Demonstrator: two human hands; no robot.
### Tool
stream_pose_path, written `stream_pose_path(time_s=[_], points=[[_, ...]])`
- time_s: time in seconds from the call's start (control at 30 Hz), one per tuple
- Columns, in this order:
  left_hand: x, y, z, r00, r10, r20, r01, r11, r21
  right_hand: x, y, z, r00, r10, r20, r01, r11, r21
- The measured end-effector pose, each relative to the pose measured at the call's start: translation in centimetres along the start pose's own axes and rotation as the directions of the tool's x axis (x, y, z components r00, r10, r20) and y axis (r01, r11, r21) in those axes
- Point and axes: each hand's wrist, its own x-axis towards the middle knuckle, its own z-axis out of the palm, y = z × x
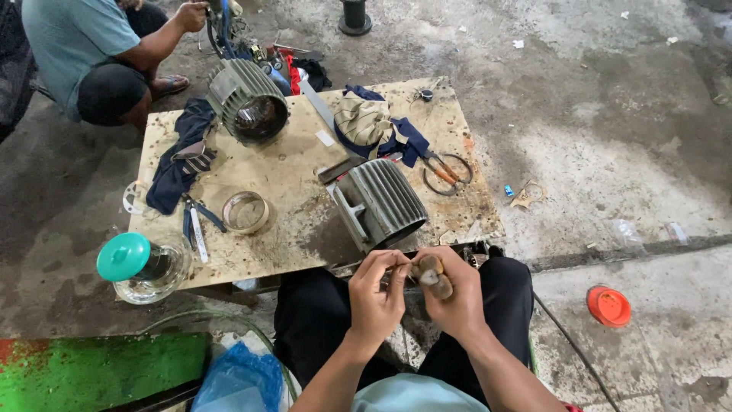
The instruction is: Inserting insulation strips into the stator housing slots of an electric motor during a repair.
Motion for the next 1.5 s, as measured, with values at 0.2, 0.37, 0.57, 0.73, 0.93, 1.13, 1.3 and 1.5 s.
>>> stream_pose_path(time_s=[0.2,0.37,0.57,0.73,0.93,1.13,1.3,1.5], points=[[0.4,1.0,-0.2,0.991,-0.129,0.044,0.134,0.980,-0.144,-0.2,0.1,1.1,0.999,0.040,-0.020,-0.038,0.995,0.097],[1.0,0.5,-0.6,0.981,-0.160,0.111,0.182,0.956,-0.231,0.7,1.0,1.1,1.000,0.023,-0.021,-0.021,0.993,0.114],[-0.3,-2.5,-1.0,0.893,-0.433,0.124,0.449,0.831,-0.329,0.1,3.6,0.0,0.983,0.126,0.133,-0.142,0.983,0.117],[0.5,-2.1,-1.8,0.915,-0.392,0.095,0.392,0.806,-0.444,1.0,1.9,-1.8,0.927,0.113,0.357,-0.151,0.985,0.080],[0.6,-1.6,-1.6,0.931,-0.357,0.076,0.356,0.841,-0.408,0.1,2.3,-1.4,0.833,0.204,0.514,-0.292,0.952,0.096],[0.5,-1.0,-1.6,0.956,-0.292,0.040,0.287,0.890,-0.355,-0.1,2.2,-1.1,0.817,0.275,0.507,-0.345,0.937,0.049],[0.4,-0.7,-1.3,0.952,-0.306,-0.002,0.285,0.887,-0.364,-0.9,2.6,-0.1,0.876,0.278,0.395,-0.284,0.958,-0.044],[-0.2,-1.8,-0.7,0.934,-0.358,-0.008,0.325,0.857,-0.401,-0.7,2.9,1.4,0.957,0.201,0.208,-0.158,0.965,-0.209]])
